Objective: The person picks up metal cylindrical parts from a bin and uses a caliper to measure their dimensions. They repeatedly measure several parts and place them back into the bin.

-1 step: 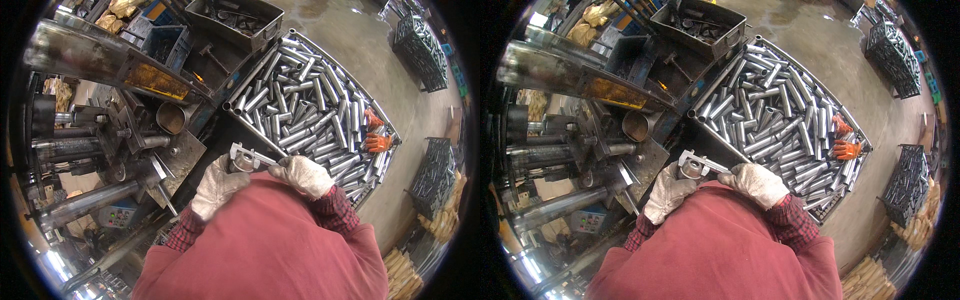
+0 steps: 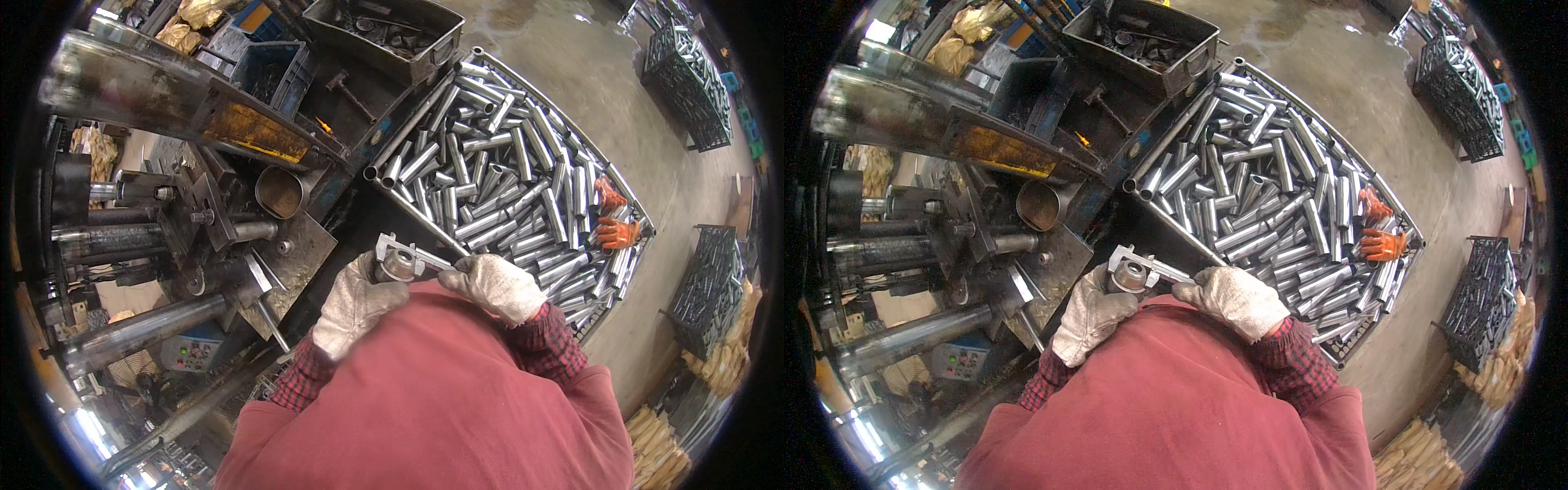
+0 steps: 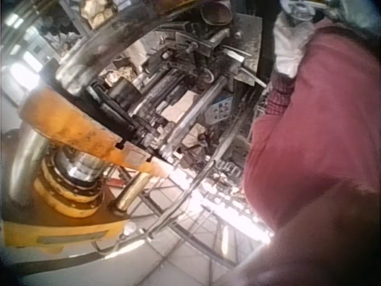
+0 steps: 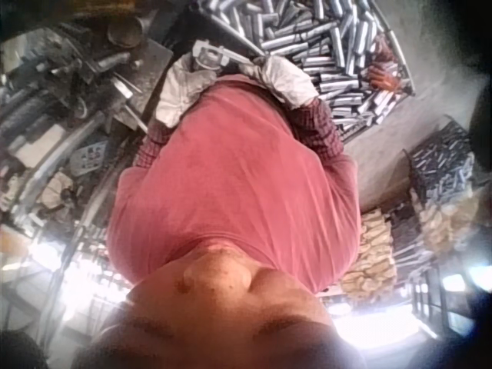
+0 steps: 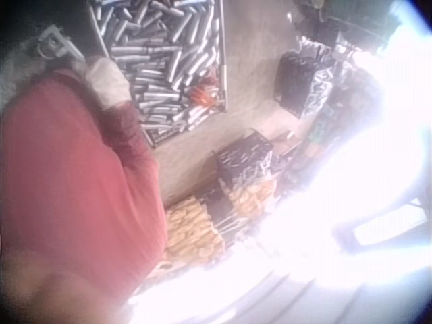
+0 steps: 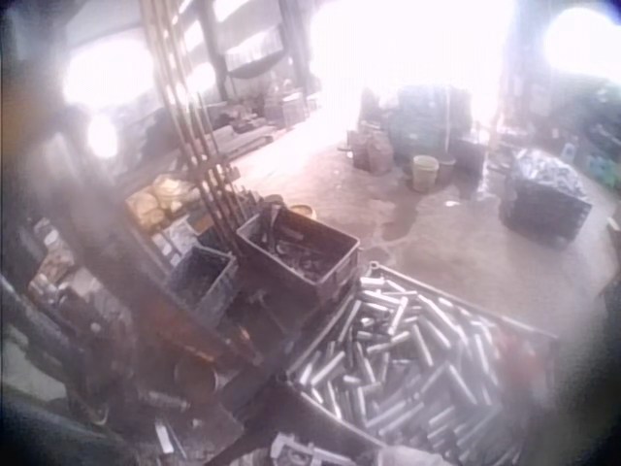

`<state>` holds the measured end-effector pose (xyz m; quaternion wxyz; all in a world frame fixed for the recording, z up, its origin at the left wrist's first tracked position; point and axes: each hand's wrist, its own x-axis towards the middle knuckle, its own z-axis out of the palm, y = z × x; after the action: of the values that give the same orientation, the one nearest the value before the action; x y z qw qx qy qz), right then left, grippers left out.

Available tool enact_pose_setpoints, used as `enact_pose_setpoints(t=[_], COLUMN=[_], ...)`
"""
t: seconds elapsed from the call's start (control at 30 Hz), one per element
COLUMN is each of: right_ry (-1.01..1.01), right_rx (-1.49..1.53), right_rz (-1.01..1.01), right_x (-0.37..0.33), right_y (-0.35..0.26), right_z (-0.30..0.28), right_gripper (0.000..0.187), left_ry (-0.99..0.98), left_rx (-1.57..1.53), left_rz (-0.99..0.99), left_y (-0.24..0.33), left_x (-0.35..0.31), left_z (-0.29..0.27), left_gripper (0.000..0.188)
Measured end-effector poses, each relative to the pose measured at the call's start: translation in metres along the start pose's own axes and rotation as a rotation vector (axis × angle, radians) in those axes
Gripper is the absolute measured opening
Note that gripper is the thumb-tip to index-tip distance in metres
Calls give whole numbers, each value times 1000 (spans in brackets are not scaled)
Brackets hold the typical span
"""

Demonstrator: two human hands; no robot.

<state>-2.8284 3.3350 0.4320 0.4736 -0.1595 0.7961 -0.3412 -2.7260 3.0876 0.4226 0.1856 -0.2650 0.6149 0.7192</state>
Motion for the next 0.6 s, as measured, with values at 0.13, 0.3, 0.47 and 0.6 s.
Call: enact_pose_setpoints(t=[0.13,0.3,0.47,0.6], right_ry=[35,164,167,298], right_rx=[31,-163,13,-198], right_rz=[71,-63,145,69], right_x=[3,12,9,10], right_y=[7,13,12,13], right_z=[4,14,13,17], right_gripper=[56,53,62,64], left_ry=[-9,4,9,46], left_rx=[40,-120,66,694], left_rz=[-23,12,96,185], left_y=[1,-1,0,-6], left_x=[0,0,-1,6], left_z=[1,4,3,-2], left_gripper=[47,45,48,48])
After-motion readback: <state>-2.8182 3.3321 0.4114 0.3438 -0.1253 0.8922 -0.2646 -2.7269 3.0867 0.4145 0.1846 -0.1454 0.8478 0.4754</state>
